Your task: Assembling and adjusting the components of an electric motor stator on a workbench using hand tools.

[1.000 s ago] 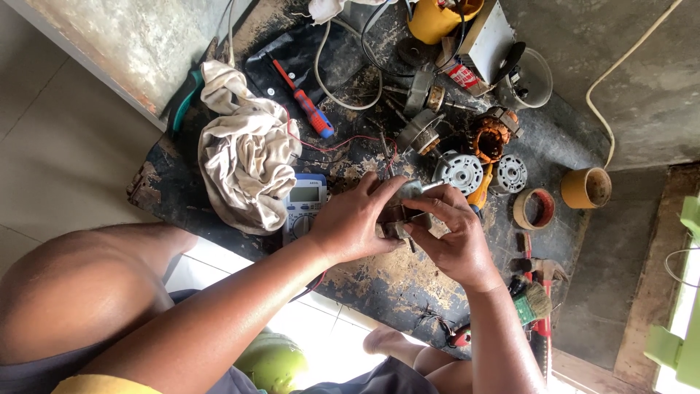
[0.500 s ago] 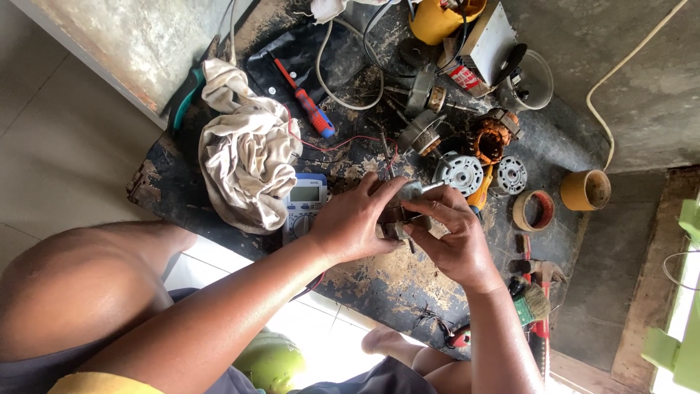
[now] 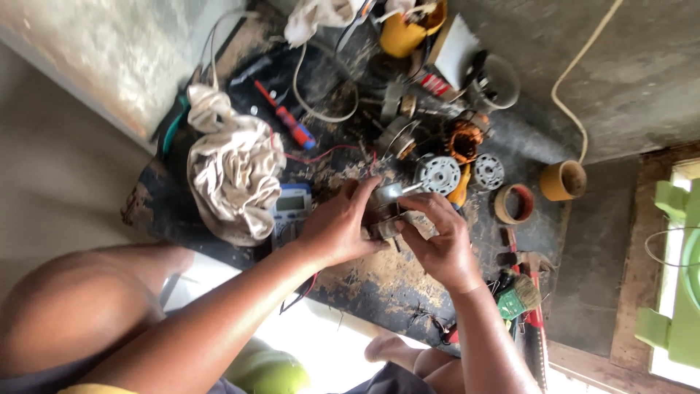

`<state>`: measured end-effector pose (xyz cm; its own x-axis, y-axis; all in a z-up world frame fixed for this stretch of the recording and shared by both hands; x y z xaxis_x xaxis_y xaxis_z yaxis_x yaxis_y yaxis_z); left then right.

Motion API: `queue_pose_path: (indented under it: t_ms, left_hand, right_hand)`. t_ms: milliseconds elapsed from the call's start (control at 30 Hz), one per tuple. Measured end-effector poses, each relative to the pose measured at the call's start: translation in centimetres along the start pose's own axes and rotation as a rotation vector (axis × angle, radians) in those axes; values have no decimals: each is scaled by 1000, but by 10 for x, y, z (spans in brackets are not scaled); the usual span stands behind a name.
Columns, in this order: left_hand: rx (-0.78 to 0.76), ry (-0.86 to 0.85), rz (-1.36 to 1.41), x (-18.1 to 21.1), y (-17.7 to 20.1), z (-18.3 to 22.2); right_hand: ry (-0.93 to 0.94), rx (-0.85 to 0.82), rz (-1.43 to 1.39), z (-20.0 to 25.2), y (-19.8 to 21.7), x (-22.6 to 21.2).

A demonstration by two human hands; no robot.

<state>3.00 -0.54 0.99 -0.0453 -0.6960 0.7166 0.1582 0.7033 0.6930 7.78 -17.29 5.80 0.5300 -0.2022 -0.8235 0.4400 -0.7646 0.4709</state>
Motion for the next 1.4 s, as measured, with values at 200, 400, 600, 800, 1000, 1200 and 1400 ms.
queue_pose_path:
  t_ms: [200, 400, 600, 800, 1000, 1200, 1400]
  left_hand:
    - [49, 46, -31, -6, -19, -6]
    - [82, 132, -142, 9, -29, 1]
    - [150, 149, -295, 16, -38, 0]
    - [172, 169, -264, 19, -38, 1]
    - [145, 171, -237, 32, -20, 7]
    - [60, 186, -238, 40, -5, 15]
    - [250, 2, -172, 54, 5, 27]
  right_hand:
    - [-77, 169, 76, 20, 22, 9]
    - [-148, 261, 100, 39, 34, 11]
    - [-160, 254, 92, 50, 33, 16]
    - [-155, 251, 121, 59, 36, 11]
    - [-151, 259, 130, 67, 37, 6]
    - [-123, 218, 116, 72, 34, 3]
    - [-60, 288, 99, 69, 22, -11]
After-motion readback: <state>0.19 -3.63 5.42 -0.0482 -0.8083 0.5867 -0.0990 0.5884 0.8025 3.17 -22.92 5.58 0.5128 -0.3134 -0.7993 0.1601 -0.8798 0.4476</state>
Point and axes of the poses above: each hand's wrist, its own z-axis away from the middle knuckle, its own y-axis out of the back of the hand, x = y × z, the point moved 3 cm from there along -z, towards the middle knuckle, and after that the axes turned 10 degrees about -z, right-handed, at the moved point
